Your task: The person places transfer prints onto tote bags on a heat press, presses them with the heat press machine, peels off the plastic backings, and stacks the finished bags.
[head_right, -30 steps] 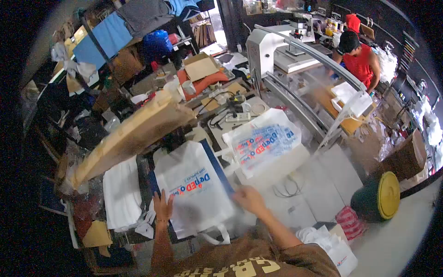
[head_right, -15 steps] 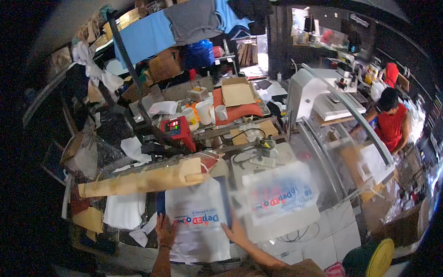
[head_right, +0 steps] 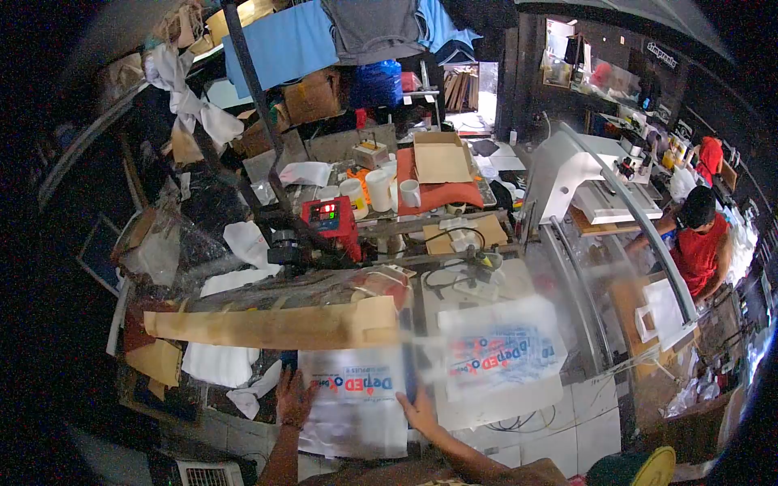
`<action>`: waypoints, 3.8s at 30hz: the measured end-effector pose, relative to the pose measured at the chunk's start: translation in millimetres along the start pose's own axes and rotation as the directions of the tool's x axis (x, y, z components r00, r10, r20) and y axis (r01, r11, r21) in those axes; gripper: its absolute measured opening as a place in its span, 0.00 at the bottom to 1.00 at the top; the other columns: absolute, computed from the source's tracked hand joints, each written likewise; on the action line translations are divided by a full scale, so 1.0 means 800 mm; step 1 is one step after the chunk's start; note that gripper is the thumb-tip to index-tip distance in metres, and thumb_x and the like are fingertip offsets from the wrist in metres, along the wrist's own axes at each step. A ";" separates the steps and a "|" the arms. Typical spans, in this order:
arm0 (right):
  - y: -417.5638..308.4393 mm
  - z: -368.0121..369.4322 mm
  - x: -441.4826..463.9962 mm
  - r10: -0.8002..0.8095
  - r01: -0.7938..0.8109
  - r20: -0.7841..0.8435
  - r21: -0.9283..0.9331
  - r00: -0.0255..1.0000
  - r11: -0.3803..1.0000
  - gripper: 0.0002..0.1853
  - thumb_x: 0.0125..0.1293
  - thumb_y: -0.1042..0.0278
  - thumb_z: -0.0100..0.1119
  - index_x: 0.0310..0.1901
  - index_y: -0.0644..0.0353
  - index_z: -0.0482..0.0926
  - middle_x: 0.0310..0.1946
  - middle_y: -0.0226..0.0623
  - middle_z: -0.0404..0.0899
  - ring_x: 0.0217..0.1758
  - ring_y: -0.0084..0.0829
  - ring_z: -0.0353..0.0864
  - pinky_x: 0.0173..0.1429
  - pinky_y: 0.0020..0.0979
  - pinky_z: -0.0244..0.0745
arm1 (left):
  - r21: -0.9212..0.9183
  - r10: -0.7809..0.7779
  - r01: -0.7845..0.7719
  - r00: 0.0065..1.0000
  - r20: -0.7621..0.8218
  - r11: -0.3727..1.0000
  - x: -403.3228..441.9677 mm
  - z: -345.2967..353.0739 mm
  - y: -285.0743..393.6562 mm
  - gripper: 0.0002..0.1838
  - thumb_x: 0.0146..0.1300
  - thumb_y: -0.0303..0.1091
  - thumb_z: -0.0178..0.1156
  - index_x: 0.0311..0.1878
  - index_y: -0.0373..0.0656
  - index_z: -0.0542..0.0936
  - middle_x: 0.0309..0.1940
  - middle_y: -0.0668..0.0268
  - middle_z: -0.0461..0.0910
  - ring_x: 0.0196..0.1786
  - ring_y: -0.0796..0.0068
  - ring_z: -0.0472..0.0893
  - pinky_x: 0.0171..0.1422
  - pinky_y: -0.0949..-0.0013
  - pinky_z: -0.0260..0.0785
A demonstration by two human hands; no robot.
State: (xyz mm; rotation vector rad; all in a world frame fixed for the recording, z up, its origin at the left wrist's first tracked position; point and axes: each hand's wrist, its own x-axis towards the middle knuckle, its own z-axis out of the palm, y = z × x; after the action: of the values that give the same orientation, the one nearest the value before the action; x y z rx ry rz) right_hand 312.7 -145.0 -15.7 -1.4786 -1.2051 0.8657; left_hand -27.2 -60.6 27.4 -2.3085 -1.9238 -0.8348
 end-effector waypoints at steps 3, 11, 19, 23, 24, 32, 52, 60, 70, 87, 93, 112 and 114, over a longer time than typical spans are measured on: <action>0.015 0.002 0.000 -0.035 0.035 0.015 -0.001 0.999 0.999 0.45 0.72 0.58 0.65 0.78 0.71 0.49 0.69 0.61 0.69 0.70 0.45 0.73 0.73 0.39 0.66 | -0.003 0.009 -0.010 1.000 -0.025 1.000 0.000 0.000 0.002 0.34 0.62 0.58 0.69 0.64 0.44 0.80 0.73 0.49 0.70 0.74 0.38 0.67 0.76 0.36 0.57; 0.014 0.002 -0.001 -0.035 0.035 0.007 -0.017 0.999 0.999 0.43 0.73 0.58 0.64 0.78 0.71 0.50 0.67 0.59 0.70 0.70 0.44 0.72 0.73 0.40 0.66 | -0.039 0.003 -0.004 1.000 -0.014 0.999 0.000 -0.006 0.006 0.35 0.62 0.59 0.68 0.66 0.45 0.80 0.73 0.48 0.69 0.75 0.39 0.66 0.77 0.37 0.55; 0.010 0.004 -0.001 -0.071 0.069 -0.021 -0.065 0.997 0.995 0.43 0.73 0.59 0.64 0.78 0.70 0.50 0.67 0.58 0.71 0.69 0.44 0.74 0.72 0.40 0.67 | -0.038 0.000 -0.001 1.000 -0.013 0.999 0.002 -0.001 0.005 0.36 0.58 0.59 0.70 0.63 0.43 0.81 0.73 0.47 0.69 0.75 0.39 0.66 0.77 0.36 0.56; 0.017 0.004 0.001 -0.020 0.017 -0.026 -0.087 0.999 0.996 0.44 0.72 0.60 0.66 0.78 0.70 0.50 0.65 0.58 0.73 0.67 0.43 0.76 0.70 0.39 0.70 | -0.014 0.037 -0.038 0.998 -0.041 0.999 0.002 0.004 0.000 0.37 0.57 0.59 0.71 0.62 0.41 0.81 0.73 0.47 0.69 0.75 0.39 0.66 0.77 0.37 0.57; 0.019 0.005 0.001 -0.029 0.026 -0.026 -0.110 0.999 0.994 0.44 0.71 0.61 0.66 0.77 0.70 0.51 0.64 0.57 0.74 0.66 0.42 0.76 0.69 0.38 0.71 | -0.013 0.041 -0.042 0.998 -0.039 0.999 0.001 0.005 -0.002 0.37 0.57 0.59 0.71 0.62 0.41 0.81 0.73 0.47 0.69 0.75 0.39 0.66 0.77 0.37 0.57; -0.005 -0.003 0.001 -0.045 0.043 -0.032 -0.050 0.998 0.998 0.43 0.70 0.61 0.66 0.77 0.71 0.52 0.66 0.59 0.72 0.68 0.45 0.74 0.72 0.39 0.68 | -0.055 -0.008 0.007 1.000 -0.021 0.998 0.004 -0.002 0.008 0.38 0.57 0.60 0.72 0.63 0.42 0.81 0.74 0.49 0.68 0.76 0.41 0.65 0.77 0.34 0.55; 0.013 0.001 0.002 0.022 -0.022 -0.010 0.050 1.000 0.999 0.44 0.70 0.62 0.67 0.79 0.64 0.50 0.65 0.56 0.73 0.66 0.40 0.77 0.69 0.36 0.71 | -0.046 -0.012 0.012 1.000 0.008 0.999 0.003 0.000 0.005 0.38 0.60 0.63 0.67 0.66 0.45 0.79 0.76 0.52 0.66 0.76 0.42 0.65 0.75 0.31 0.54; 0.012 -0.002 0.004 0.011 -0.011 0.001 0.013 1.000 1.000 0.46 0.71 0.58 0.66 0.78 0.68 0.49 0.65 0.58 0.73 0.66 0.40 0.77 0.70 0.37 0.70 | -0.038 0.006 -0.006 1.000 0.000 0.999 0.004 -0.001 0.006 0.38 0.60 0.63 0.67 0.65 0.45 0.80 0.75 0.50 0.66 0.76 0.40 0.64 0.75 0.33 0.55; 0.015 -0.002 0.006 0.037 -0.038 0.024 0.053 0.999 0.998 0.45 0.70 0.64 0.66 0.78 0.69 0.48 0.66 0.57 0.71 0.67 0.40 0.75 0.71 0.36 0.68 | -0.037 -0.012 0.012 1.000 0.020 0.999 0.004 0.000 0.005 0.38 0.60 0.62 0.67 0.66 0.45 0.79 0.75 0.51 0.66 0.77 0.42 0.63 0.77 0.33 0.53; 0.011 -0.003 0.003 0.066 -0.068 0.028 0.108 0.997 0.992 0.45 0.70 0.58 0.65 0.78 0.71 0.50 0.72 0.63 0.66 0.76 0.48 0.68 0.78 0.41 0.61 | -0.026 -0.025 0.026 0.999 0.040 0.999 0.003 -0.004 0.008 0.37 0.59 0.61 0.68 0.66 0.46 0.79 0.76 0.54 0.66 0.77 0.44 0.63 0.76 0.31 0.53; 0.009 -0.006 0.004 0.045 -0.046 0.027 0.054 0.999 0.997 0.45 0.70 0.60 0.67 0.78 0.69 0.49 0.68 0.57 0.70 0.68 0.40 0.75 0.72 0.36 0.68 | -0.048 -0.002 0.002 1.000 0.001 0.999 0.001 -0.004 0.007 0.37 0.60 0.60 0.68 0.66 0.46 0.78 0.75 0.52 0.66 0.77 0.42 0.63 0.75 0.30 0.53; -0.005 -0.007 0.004 0.060 -0.061 0.015 0.078 0.998 0.995 0.45 0.70 0.59 0.67 0.78 0.67 0.49 0.66 0.58 0.73 0.67 0.41 0.77 0.72 0.37 0.68 | -0.045 0.056 -0.056 0.998 0.001 0.997 0.001 0.000 -0.001 0.38 0.61 0.59 0.68 0.67 0.44 0.76 0.75 0.46 0.65 0.76 0.39 0.64 0.74 0.33 0.55; -0.003 -0.007 0.005 0.064 -0.064 0.012 0.036 0.998 0.997 0.46 0.70 0.58 0.67 0.78 0.67 0.49 0.66 0.58 0.74 0.67 0.41 0.77 0.72 0.38 0.68 | -0.048 0.054 -0.054 0.999 0.000 0.997 0.001 0.000 -0.002 0.38 0.60 0.59 0.69 0.67 0.43 0.76 0.75 0.46 0.65 0.76 0.39 0.64 0.74 0.33 0.55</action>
State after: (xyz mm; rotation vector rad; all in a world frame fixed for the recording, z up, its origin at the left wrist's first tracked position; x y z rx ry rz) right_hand 318.5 -142.9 -12.1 -1.4917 -1.1489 0.9353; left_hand -28.3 -59.3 27.2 -2.3771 -1.8531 -0.8835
